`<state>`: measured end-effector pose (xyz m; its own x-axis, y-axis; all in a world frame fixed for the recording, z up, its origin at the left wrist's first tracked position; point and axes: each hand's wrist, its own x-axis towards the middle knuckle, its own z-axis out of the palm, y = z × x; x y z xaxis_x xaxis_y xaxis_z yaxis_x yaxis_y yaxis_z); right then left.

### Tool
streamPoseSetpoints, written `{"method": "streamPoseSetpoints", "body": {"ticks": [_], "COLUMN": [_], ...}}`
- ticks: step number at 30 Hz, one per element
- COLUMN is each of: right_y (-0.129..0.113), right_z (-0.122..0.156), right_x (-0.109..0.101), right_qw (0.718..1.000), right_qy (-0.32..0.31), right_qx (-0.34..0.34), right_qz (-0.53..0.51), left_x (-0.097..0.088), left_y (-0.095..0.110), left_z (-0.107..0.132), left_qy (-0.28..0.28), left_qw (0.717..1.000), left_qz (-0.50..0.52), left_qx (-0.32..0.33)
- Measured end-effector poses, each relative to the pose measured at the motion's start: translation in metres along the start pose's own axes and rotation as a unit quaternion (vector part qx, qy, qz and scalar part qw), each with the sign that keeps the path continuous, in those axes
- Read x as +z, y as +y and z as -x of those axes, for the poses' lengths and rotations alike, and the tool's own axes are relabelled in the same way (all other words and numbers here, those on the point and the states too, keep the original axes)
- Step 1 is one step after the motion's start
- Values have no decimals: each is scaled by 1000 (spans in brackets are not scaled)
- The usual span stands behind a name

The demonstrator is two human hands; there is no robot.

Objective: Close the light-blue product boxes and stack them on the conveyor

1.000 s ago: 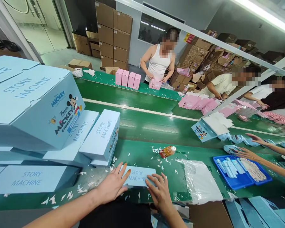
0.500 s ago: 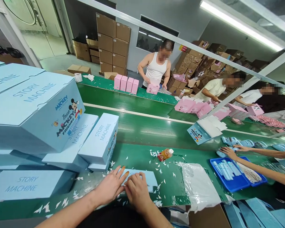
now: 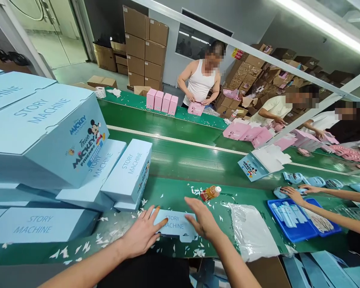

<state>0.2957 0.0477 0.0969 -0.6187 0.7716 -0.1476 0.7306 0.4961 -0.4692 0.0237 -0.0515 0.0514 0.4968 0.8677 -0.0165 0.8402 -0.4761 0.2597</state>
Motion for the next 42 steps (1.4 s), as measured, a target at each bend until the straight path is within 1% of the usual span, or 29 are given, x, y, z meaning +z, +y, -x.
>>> {"method": "streamPoseSetpoints", "body": {"ticks": [1, 3, 5, 7, 10, 15, 17, 22, 26, 31, 33, 38, 42], "right_y": [0, 2, 7, 15, 23, 25, 26, 30, 31, 28, 27, 26, 28], "right_z": [11, 30, 42, 48, 48, 50, 53, 61, 63, 60, 60, 63, 64], "right_x": [4, 13, 23, 33, 46, 60, 65, 80, 81, 69, 67, 79, 88], "right_qw": [999, 994, 991, 991, 990, 984, 982, 976, 971, 966, 965, 967, 974], "right_qy": [-31, -75, -90, -79, -41, 6, 8, -9, -17, -41, -42, -38, -71], "right_qx": [-33, -73, -89, -95, -116, -143, -143, -131, -127, -144, -148, -139, -114], "right_qz": [-4, 10, 34, 52, 68, 104, 126, 177, 202, 211, 214, 210, 181], "left_x": [1, 3, 4, 3, 4, 7, 7, 2, -1, -6, -7, 1, 9], "left_y": [0, 0, 0, 0, -3, -9, -10, -9, -10, -14, -15, -9, -6], "left_z": [0, 0, 0, 0, 0, 2, 2, 2, 3, 2, 2, -1, -2], "left_qy": [-1, -6, -18, -29, -37, -41, -44, -69, -79, -100, -103, -109, -112], "left_qw": [1000, 1000, 1000, 1000, 999, 998, 998, 996, 995, 992, 991, 987, 984], "left_qz": [2, 3, 1, -4, -15, -31, -34, -35, -38, -52, -59, -109, -129], "left_qx": [-2, -8, -10, -10, 1, 31, 35, 38, 41, 56, 61, 48, 41]}}
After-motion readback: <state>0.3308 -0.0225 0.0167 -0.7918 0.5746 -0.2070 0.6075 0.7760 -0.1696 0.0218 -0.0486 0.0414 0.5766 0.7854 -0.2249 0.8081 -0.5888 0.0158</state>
